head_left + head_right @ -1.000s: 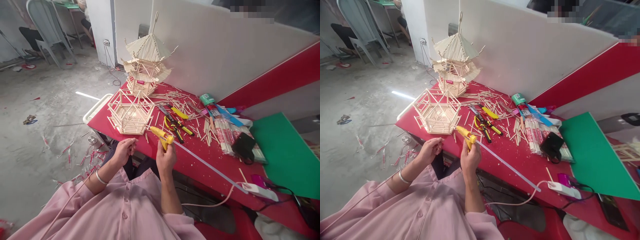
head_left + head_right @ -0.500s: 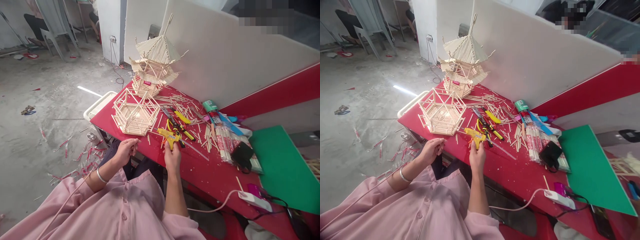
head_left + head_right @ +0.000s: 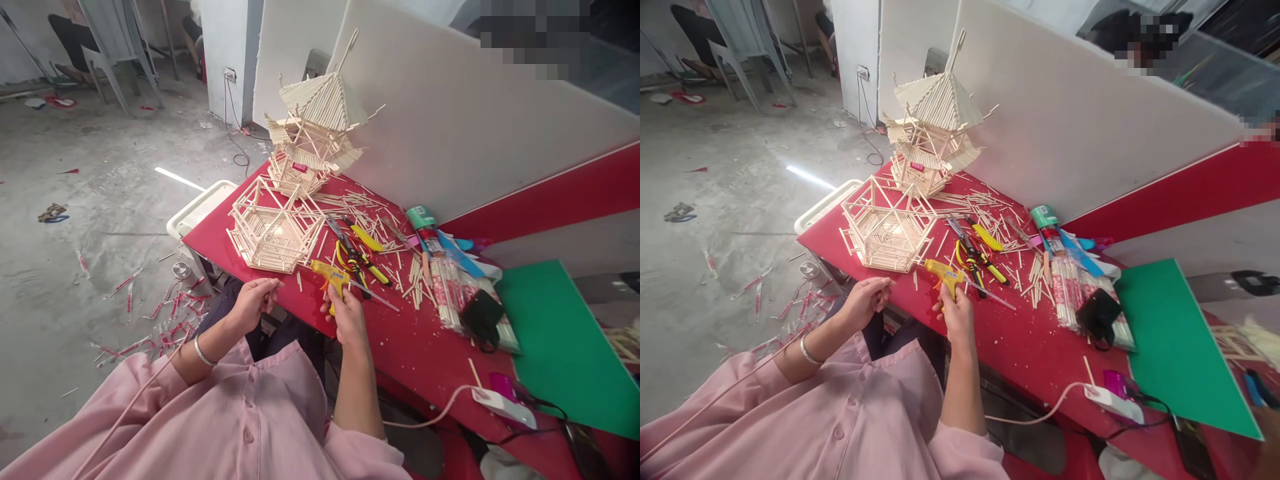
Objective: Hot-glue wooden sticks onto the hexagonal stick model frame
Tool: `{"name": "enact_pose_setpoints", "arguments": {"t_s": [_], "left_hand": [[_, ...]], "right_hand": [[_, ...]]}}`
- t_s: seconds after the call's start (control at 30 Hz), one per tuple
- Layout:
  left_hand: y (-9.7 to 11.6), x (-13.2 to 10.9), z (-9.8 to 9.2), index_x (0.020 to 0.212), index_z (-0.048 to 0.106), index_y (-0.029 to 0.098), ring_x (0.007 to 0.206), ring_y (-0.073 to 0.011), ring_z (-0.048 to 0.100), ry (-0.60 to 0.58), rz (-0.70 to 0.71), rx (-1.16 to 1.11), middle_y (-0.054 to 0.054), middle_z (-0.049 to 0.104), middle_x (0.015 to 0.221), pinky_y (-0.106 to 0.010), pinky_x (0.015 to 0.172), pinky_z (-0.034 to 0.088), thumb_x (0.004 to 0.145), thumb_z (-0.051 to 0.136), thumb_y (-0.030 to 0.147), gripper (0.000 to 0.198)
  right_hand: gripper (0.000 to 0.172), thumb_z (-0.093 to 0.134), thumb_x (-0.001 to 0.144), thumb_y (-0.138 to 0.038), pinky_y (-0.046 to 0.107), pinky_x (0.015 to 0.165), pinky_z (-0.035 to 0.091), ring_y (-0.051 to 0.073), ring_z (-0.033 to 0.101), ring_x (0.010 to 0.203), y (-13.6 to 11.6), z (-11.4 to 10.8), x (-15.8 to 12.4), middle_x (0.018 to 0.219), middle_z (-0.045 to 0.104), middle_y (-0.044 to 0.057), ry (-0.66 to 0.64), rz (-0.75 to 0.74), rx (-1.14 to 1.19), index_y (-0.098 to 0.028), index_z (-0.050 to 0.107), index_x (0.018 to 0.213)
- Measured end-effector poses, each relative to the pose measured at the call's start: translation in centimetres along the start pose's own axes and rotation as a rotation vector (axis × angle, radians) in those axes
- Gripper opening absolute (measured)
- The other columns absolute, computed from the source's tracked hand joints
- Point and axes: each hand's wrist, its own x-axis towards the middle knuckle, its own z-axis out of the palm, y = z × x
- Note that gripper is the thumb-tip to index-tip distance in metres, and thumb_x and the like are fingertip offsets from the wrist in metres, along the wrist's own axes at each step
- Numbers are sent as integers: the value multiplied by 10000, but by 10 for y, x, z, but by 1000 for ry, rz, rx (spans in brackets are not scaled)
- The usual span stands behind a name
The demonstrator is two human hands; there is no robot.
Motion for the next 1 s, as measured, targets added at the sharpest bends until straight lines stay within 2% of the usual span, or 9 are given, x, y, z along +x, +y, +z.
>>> {"name": "enact_pose_setpoints", "arguments": {"t_s": [0.17, 0.37, 0.47, 0.6, 0.77, 0.83, 1.0], "left_hand": [[-2, 1, -1, 725, 734, 126, 369, -61, 407, 1, 5, -19, 11, 540, 491, -240, 392, 162, 642, 785, 445, 334], [-2, 1, 0, 707, 726, 126, 356, -57, 401, -2, 3, -18, 11, 541, 484, -234, 384, 162, 627, 796, 454, 345], [-1, 0, 0, 705, 727, 126, 353, -57, 402, 2, 8, -16, 12, 540, 482, -232, 380, 169, 626, 796, 458, 348], [0, 0, 0, 714, 732, 125, 351, -57, 399, 6, 10, -17, 12, 542, 484, -236, 379, 166, 625, 794, 458, 351], [-1, 0, 0, 717, 731, 122, 352, -56, 397, 7, 8, -12, 13, 541, 483, -238, 383, 162, 621, 794, 458, 355], [-1, 0, 0, 718, 728, 121, 356, -56, 399, 3, 8, -7, 14, 540, 485, -236, 386, 162, 628, 790, 457, 353], [-2, 0, -1, 717, 721, 117, 363, -54, 398, -11, 11, 7, 18, 537, 484, -235, 388, 164, 644, 779, 460, 355]], "right_hand": [[635, 768, 570, -729, 166, 353, 366, 83, 538, 468, 3, -6, -2, 657, 609, -37, 16, -5, 4, -180, 634, 861], [637, 668, 680, -740, 197, 407, 422, 119, 572, 518, 8, -4, 9, 634, 615, -37, 147, -111, -95, -195, 636, 1006], [620, 687, 658, -733, 191, 403, 419, 119, 571, 530, 5, 2, 15, 632, 598, -40, 123, -99, -85, -192, 629, 955], [615, 757, 566, -725, 162, 375, 380, 89, 537, 511, 0, 10, 17, 632, 553, -60, 51, -24, 63, -196, 596, 837], [617, 812, 527, -689, 145, 351, 341, 66, 505, 486, 0, 7, 9, 643, 555, -64, -29, 32, 116, -192, 593, 821], [616, 813, 533, -685, 146, 355, 344, 67, 508, 486, 1, 4, 8, 643, 562, -64, -24, 26, 116, -193, 597, 833], [617, 771, 571, -707, 154, 385, 370, 74, 519, 496, -2, 3, 19, 634, 566, -68, 81, -54, 107, -206, 602, 889]]}}
